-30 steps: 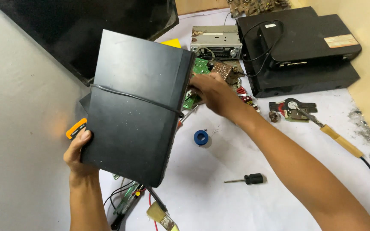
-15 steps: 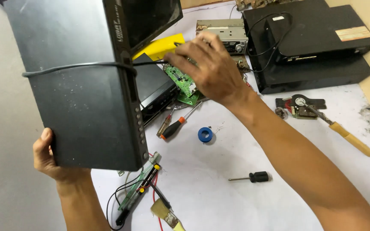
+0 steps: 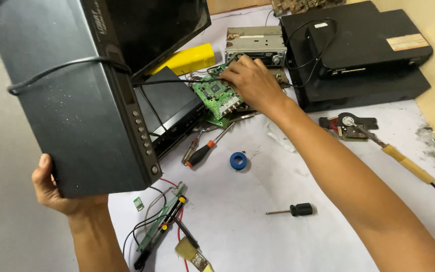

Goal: Unscrewing the metal casing of electronic devices using a manual screwdriver on a repair workbench to access internal components.

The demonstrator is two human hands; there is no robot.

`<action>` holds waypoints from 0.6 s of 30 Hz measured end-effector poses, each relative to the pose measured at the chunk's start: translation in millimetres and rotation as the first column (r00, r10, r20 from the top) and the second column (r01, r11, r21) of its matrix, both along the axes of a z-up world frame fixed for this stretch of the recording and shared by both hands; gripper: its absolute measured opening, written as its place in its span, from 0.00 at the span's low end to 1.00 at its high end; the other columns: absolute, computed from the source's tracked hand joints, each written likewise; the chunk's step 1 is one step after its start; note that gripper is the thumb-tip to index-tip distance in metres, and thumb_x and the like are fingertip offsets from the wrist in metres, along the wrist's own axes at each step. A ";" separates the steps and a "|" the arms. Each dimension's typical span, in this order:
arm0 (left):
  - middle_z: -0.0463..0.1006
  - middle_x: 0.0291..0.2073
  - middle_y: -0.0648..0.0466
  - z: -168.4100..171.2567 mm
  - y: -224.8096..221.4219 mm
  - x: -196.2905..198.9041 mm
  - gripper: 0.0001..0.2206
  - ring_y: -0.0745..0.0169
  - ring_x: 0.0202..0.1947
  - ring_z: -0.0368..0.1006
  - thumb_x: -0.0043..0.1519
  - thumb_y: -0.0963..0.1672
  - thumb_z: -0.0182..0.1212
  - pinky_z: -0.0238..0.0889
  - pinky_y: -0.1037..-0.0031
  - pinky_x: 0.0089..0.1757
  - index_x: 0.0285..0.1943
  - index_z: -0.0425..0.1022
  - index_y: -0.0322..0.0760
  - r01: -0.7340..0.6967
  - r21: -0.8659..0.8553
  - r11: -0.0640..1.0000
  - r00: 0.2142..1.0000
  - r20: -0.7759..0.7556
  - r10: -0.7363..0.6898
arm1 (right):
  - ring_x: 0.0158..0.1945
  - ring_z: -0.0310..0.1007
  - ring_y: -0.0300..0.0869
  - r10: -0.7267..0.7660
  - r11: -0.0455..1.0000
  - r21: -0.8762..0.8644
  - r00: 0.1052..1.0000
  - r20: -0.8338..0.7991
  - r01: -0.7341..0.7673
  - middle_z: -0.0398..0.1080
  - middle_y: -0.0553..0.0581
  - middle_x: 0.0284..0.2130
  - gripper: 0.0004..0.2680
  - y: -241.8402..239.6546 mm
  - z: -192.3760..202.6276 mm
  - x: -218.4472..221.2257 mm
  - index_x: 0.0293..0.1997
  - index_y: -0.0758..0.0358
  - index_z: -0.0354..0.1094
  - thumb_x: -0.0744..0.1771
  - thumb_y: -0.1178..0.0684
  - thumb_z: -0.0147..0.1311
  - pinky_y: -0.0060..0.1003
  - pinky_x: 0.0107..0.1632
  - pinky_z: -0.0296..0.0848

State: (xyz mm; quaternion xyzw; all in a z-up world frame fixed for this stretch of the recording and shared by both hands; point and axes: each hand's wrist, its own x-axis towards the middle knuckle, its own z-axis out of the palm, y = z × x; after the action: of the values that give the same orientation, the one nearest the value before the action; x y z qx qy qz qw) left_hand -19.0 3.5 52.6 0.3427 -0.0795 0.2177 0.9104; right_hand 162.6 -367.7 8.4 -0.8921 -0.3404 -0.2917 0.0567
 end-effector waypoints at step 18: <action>0.81 0.48 0.56 -9.0 16.6 -5.7 0.10 0.56 0.55 0.75 0.64 0.46 0.59 0.68 0.61 0.60 0.29 0.70 0.46 -0.092 0.101 0.991 0.995 0.060 0.086 | 0.46 0.78 0.56 0.061 0.850 0.518 0.994 0.093 -0.100 0.69 0.72 0.50 0.09 31.0 40.9 80.7 0.47 0.69 0.72 0.69 0.71 0.46 0.39 0.46 0.87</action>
State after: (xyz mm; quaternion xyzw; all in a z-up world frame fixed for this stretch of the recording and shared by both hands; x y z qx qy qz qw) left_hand -24.7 20.1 43.5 0.3866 -0.1004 0.2630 0.8783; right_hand 243.3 -336.7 49.3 -0.8170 -0.2875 -0.4027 0.2961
